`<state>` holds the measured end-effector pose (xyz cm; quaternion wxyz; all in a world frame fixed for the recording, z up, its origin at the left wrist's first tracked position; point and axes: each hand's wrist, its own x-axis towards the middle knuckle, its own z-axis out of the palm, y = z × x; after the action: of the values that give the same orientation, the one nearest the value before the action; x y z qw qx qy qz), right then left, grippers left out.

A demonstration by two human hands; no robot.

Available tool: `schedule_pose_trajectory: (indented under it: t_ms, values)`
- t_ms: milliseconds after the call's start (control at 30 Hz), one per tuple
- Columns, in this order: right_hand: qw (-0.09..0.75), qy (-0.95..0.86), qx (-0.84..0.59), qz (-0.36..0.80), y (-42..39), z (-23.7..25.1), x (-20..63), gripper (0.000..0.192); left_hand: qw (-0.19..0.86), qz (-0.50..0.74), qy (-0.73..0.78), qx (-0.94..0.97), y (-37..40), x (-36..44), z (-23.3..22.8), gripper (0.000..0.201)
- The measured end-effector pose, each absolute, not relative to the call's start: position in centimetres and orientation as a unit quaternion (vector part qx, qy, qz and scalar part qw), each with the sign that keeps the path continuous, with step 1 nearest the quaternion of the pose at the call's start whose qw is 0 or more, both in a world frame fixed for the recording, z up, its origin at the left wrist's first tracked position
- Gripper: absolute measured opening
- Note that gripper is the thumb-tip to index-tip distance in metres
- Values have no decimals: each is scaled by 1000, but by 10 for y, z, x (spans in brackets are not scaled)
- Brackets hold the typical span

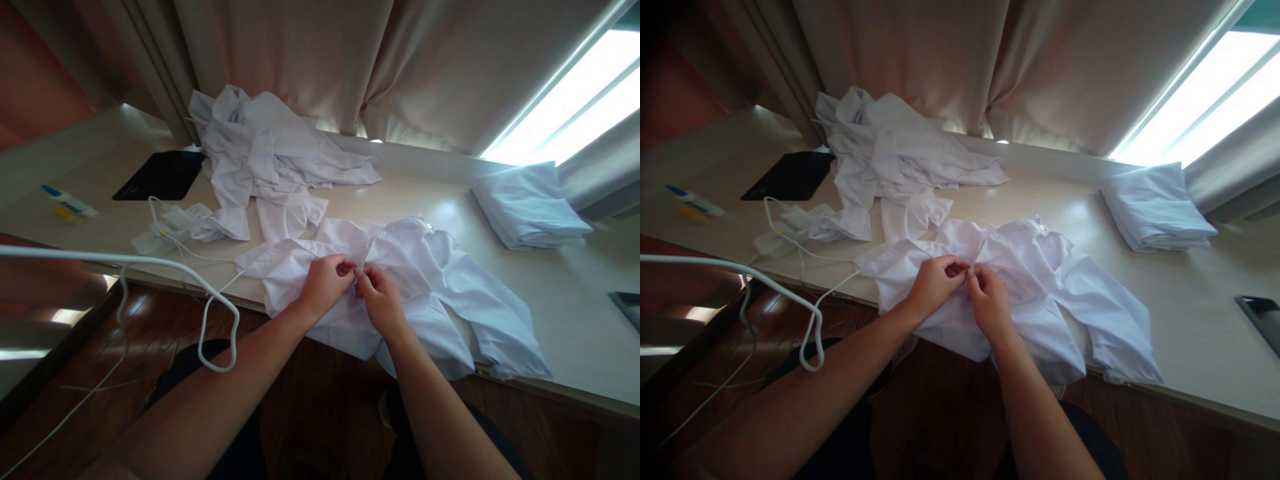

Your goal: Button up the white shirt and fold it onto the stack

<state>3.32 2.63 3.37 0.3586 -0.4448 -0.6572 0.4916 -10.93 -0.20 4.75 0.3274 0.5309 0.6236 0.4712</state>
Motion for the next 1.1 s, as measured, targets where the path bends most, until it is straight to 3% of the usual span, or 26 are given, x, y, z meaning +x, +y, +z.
schedule_pose_trajectory:
  t_ms: [367,467,633,900,1100]
  values:
    - [382,-675,-439,454,24,39,36,7,453,535,561,441,2,-111,44,22]
    - [355,-695,-441,443,24,36,36,5,476,561,544,404,5,-112,47,23]
    - [317,-734,-415,434,20,32,35,3,463,578,534,407,7,-114,45,22]
    - [386,-653,-403,512,23,38,37,12,379,516,577,507,-1,-112,47,15]
    - [418,-606,-420,531,25,36,37,16,411,520,560,498,-1,-111,48,18]
